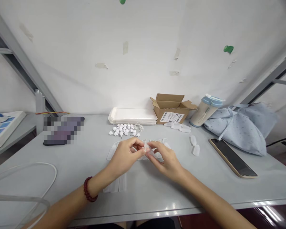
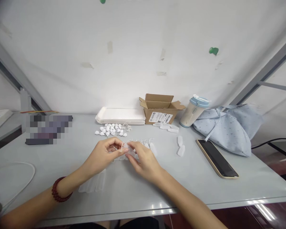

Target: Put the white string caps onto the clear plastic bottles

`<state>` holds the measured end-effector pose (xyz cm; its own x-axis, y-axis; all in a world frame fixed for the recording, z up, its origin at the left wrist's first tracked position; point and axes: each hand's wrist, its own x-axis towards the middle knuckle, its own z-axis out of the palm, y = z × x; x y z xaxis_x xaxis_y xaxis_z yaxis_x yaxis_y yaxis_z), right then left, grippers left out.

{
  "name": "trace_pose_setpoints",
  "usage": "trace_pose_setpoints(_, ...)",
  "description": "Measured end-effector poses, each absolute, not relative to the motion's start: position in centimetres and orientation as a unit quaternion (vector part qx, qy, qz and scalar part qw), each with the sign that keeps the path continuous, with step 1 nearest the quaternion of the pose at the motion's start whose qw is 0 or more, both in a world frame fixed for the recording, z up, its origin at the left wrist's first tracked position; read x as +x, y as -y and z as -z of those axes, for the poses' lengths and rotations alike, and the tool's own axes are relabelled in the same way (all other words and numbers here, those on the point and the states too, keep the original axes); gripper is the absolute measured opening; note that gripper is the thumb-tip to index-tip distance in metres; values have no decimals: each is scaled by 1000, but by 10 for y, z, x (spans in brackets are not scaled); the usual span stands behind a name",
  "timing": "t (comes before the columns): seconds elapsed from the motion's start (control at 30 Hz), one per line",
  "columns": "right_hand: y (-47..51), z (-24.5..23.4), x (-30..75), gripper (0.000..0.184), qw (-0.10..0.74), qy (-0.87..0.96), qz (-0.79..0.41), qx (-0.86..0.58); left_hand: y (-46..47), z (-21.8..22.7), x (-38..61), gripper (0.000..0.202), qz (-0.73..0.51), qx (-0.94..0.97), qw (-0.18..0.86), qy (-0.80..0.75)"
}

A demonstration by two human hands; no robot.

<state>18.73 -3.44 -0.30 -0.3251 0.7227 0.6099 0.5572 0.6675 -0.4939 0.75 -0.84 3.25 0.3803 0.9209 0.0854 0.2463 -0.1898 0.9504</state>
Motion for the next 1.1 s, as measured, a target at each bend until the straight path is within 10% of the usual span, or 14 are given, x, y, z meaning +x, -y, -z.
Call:
trace_pose_setpoints(0.47,36,-21,188,29,438,628,-498,-406,11,-31,7,6,-393,778,310,-380)
trace_pose_setpoints(1.1,28,-15,193,29,447,507,-654,-340,14,-24,3,34,-376,894,-100,-221)
